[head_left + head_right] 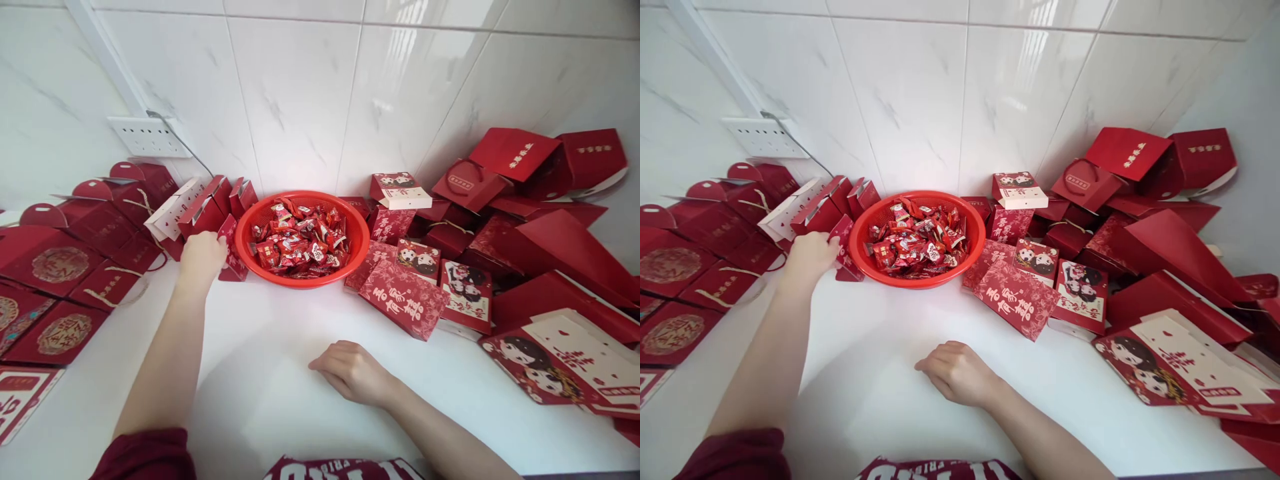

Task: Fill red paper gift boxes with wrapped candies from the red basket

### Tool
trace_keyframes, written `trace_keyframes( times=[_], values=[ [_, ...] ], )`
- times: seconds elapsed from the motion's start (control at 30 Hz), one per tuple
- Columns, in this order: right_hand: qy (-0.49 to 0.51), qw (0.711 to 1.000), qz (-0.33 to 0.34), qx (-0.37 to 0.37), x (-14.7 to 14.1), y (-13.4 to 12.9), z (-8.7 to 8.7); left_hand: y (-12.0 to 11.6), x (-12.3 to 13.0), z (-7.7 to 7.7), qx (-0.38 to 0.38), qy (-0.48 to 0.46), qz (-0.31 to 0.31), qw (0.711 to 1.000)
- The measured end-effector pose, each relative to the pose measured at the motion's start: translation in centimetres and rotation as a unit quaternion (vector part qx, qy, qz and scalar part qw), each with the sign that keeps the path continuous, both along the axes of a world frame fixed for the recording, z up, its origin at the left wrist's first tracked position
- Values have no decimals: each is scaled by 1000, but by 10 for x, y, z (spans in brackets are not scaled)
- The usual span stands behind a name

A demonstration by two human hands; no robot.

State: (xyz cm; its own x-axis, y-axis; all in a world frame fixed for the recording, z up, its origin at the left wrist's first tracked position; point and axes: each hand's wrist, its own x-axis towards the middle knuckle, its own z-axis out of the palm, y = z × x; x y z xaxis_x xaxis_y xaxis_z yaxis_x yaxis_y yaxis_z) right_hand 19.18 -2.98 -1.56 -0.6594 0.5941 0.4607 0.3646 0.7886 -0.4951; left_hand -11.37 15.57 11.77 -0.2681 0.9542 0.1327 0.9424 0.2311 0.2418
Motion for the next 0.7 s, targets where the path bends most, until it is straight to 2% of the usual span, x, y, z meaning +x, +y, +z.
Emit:
trace_keyframes(
  times=[0.17,0.33,0.53,0.7],
  values=[
    [-11,1000,-9,3,2,2,-1,45,6,-8,25,45,12,999],
    [-20,999,-25,-7,9,4,-1,65,3,-9,29,59,5,998],
    [-29,999,-29,-4,13,4,0,67,-6,-7,21,63,-17,998],
    [-34,999,-30,1,12,4,0,46,-5,8,53,67,-23,996]
  ],
)
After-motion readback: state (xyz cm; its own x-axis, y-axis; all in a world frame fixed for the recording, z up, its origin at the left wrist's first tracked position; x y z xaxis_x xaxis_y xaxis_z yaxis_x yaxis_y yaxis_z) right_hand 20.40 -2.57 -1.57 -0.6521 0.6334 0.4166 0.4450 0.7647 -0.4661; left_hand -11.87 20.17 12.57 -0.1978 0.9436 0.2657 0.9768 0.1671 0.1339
